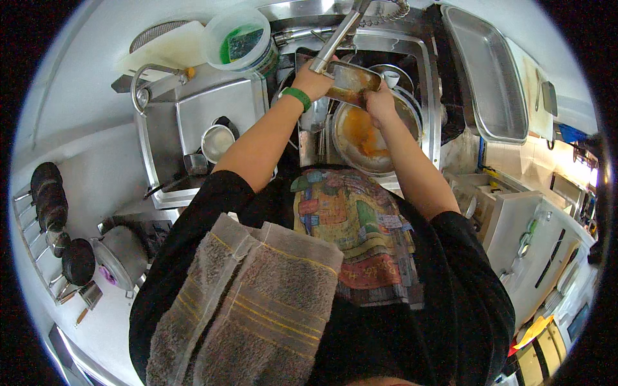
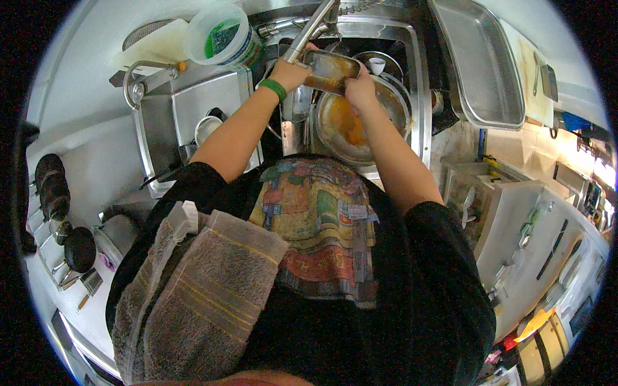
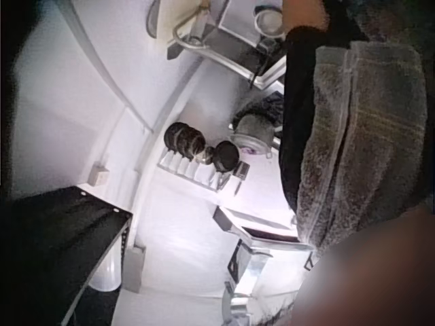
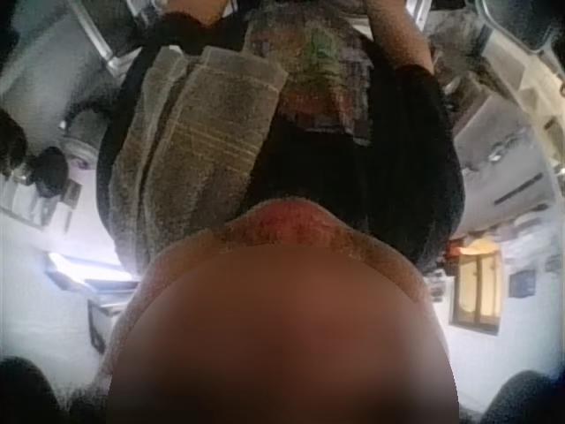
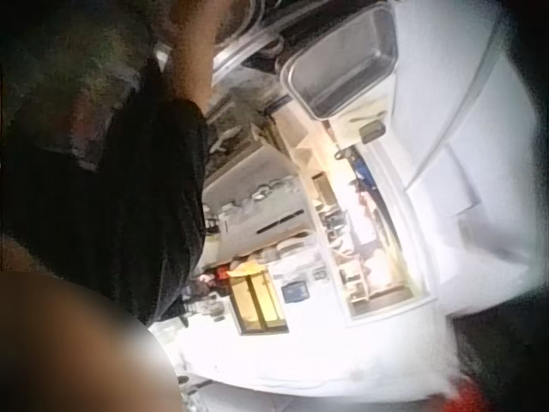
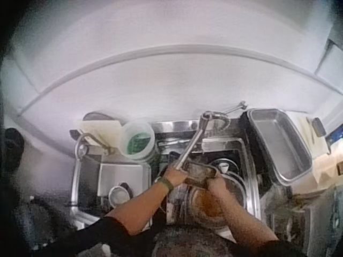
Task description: The person washes several metal kitchen items in a double-basin stainless steel sink. They scrub and rinse a small metal cup, a rectangular metal container, a whisk, and a large metal bowl under running water, then place the cleaned items into the left sink basin.
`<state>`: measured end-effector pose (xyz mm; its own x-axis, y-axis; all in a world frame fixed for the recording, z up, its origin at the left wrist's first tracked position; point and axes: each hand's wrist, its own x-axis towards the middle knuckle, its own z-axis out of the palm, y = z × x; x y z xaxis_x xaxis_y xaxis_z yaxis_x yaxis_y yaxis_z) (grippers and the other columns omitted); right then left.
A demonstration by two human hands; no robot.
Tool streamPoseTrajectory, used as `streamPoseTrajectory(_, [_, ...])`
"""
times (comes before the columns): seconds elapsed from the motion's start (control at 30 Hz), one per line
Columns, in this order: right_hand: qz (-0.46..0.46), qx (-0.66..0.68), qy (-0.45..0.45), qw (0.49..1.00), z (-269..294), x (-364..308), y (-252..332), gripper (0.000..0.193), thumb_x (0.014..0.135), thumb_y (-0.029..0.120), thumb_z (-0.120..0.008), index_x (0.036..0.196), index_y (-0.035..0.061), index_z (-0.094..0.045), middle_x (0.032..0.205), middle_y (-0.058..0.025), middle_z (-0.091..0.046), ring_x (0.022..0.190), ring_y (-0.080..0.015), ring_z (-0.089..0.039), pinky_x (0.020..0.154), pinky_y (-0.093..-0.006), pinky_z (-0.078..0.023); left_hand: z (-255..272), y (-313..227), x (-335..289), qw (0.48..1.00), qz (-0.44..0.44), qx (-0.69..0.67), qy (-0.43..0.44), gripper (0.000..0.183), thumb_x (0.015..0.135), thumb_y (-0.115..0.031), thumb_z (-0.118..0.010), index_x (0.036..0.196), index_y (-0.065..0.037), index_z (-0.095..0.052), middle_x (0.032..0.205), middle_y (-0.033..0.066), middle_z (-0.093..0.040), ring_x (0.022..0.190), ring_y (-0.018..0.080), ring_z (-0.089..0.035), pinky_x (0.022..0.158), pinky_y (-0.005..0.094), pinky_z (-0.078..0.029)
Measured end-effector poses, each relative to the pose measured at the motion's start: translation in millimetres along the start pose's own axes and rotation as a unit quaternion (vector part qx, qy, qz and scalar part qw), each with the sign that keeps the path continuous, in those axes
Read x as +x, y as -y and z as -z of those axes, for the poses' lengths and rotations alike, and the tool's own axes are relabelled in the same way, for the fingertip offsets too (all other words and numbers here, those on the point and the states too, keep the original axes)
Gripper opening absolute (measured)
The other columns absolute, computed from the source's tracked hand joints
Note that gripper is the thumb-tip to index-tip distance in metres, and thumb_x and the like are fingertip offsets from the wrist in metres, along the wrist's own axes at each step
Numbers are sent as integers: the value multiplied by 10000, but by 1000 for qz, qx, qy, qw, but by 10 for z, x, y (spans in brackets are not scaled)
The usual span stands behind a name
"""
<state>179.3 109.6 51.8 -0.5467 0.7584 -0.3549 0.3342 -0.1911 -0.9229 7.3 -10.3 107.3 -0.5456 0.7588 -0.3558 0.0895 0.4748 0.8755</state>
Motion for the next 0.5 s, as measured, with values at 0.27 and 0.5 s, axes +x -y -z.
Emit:
streamPoseTrajectory(0.27, [346,-281,-59,893,-112,-99,322,417,699,-78,-616,1082,77,-669,1044,-139,-674,986,-333,-631,903,-398,-498,-82,125,-10,931,-63,351,79,439,812,-207,-704,1224,-86,-614,1096,155,-687,993,318,-670,867,392,-529])
streamPoseTrajectory(0.5, [419,-376,14,826,-500,28,669,179,656,7,-656,804,88,-595,869,-106,-586,851,-355,-579,746,-482,-461,-44,294,-74,960,-14,278,-20,316,840,-206,-651,1089,-12,-639,1020,238,-677,942,403,-663,831,487,-530])
